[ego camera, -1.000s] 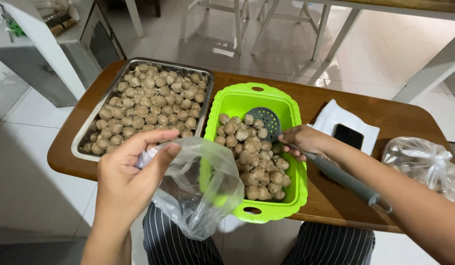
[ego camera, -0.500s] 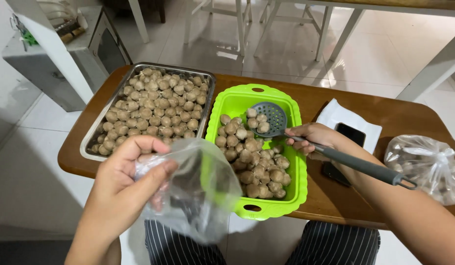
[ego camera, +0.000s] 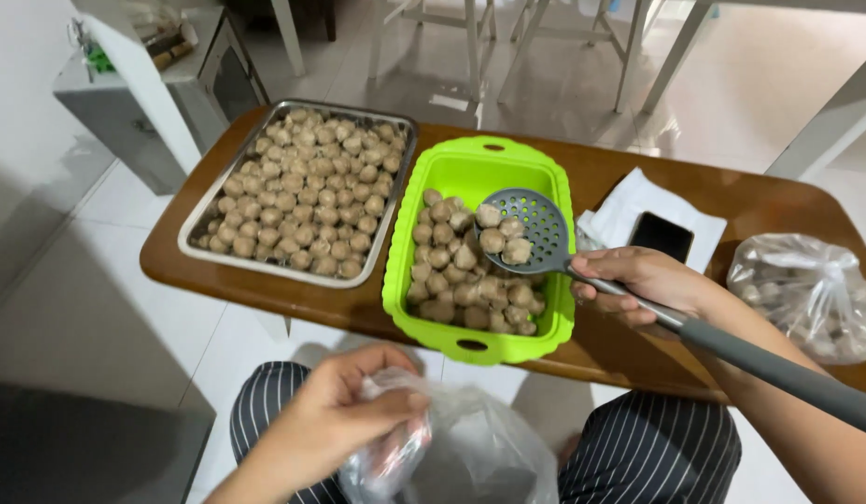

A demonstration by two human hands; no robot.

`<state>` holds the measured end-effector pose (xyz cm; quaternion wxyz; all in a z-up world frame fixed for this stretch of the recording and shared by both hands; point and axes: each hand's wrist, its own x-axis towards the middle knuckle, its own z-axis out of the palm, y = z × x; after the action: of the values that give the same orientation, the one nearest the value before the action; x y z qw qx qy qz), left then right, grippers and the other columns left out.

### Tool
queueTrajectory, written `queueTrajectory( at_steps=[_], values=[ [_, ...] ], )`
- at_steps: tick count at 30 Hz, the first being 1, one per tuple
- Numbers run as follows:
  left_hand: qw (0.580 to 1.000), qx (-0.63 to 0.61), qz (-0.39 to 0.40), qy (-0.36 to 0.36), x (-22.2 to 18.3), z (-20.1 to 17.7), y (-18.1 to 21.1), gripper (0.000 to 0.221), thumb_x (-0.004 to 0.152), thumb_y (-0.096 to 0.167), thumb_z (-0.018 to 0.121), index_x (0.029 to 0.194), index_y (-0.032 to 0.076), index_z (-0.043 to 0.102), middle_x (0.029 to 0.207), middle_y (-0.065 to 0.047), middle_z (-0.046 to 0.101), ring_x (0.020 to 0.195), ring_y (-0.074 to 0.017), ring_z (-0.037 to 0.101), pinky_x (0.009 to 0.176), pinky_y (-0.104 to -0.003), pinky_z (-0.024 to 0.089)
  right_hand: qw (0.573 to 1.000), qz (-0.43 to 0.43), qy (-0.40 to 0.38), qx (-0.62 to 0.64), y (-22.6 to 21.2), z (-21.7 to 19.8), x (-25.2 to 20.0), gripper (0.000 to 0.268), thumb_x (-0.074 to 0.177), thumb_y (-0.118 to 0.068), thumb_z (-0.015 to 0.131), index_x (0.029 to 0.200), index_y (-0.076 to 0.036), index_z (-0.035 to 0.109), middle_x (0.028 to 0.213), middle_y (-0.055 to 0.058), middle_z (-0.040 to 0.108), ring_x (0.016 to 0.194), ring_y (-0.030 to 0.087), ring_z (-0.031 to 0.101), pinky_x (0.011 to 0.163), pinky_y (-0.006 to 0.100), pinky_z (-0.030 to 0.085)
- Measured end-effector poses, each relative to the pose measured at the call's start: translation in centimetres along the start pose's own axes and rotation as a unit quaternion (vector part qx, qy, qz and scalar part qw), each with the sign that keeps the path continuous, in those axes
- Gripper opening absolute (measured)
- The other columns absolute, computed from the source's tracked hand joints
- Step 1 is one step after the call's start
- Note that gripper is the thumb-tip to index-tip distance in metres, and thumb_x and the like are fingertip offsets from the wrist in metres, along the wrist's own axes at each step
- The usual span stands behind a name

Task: Scooping meatballs from a container into a plastic bag using a slotted spoon and tying the bag shut.

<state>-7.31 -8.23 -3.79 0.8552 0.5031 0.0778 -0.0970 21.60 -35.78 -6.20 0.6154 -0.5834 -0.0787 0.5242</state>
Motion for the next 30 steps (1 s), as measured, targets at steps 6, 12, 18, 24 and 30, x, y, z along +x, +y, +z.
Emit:
queueTrajectory(
  at_steps=[6, 12, 18, 24, 30],
  values=[
    [0.785, 0.529, 0.318, 0.058, -0.7, -0.2, -5.9, 0.011, 0.096, 0.015, 0.069, 0.097, 0.004, 0.072, 0.093, -0.009, 0.076, 0.08, -0.0207, 0.075, 0.072, -0.033, 0.06, 0.999, 0.003, -0.03, -0.014, 3.0, 0.9, -3.8, 0.022, 0.105, -0.01, 0.051, 0.088, 0.004, 0.051, 0.077, 0.012, 0.049, 0.036, 0.005, 0.029, 0.019, 0.023, 0.026],
    [0.696, 0.661, 0.189, 0.208, 1.0, -3.7, -12.0, 0.028, 0.094, 0.034, 0.062, 0.111, 0.014, 0.073, 0.109, -0.01, 0.076, 0.089, -0.0387, 0.073, 0.069, -0.052, 0.057, 0.999, 0.024, -0.025, -0.025, 7.0, 4.7, -8.9, 0.027, 0.103, -0.013, 0.057, 0.086, 0.007, 0.051, 0.075, 0.014, 0.048, 0.032, 0.004, 0.028, 0.017, 0.023, 0.03],
    [0.866, 0.417, 0.029, 0.275, 1.0, -2.3, -11.8, 0.029, 0.098, 0.04, 0.058, 0.104, 0.023, 0.08, 0.054, 0.001, 0.059, 0.045, -0.0113, 0.05, 0.05, -0.031, 0.033, 0.989, 0.13, 0.002, 0.066, 13.6, 6.9, -10.4, 0.028, 0.1, 0.004, 0.056, 0.121, 0.022, 0.062, 0.076, 0.026, 0.052, 0.029, 0.014, 0.038, 0.015, 0.028, 0.034],
    [0.925, 0.271, -0.059, 0.259, 1.9, -2.5, -16.5, 0.032, 0.106, 0.028, 0.054, 0.122, 0.019, 0.08, 0.064, -0.002, 0.07, 0.044, -0.0105, 0.058, 0.038, -0.021, 0.053, 0.981, 0.187, -0.038, 0.018, 19.1, 6.7, -8.0, 0.021, 0.11, 0.001, 0.057, 0.104, 0.019, 0.065, 0.07, 0.024, 0.064, 0.033, 0.019, 0.05, 0.021, 0.026, 0.045],
    [0.973, 0.197, -0.085, 0.083, 5.3, 0.9, -22.3, 0.045, 0.096, 0.023, 0.054, 0.135, 0.024, 0.075, 0.095, 0.002, 0.079, 0.066, -0.0047, 0.064, 0.061, -0.018, 0.052, 0.971, 0.239, 0.022, -0.016, 24.6, 5.0, -3.2, 0.021, 0.102, -0.01, 0.066, 0.091, 0.008, 0.065, 0.073, 0.018, 0.069, 0.038, 0.016, 0.05, 0.028, 0.026, 0.033]
  ],
)
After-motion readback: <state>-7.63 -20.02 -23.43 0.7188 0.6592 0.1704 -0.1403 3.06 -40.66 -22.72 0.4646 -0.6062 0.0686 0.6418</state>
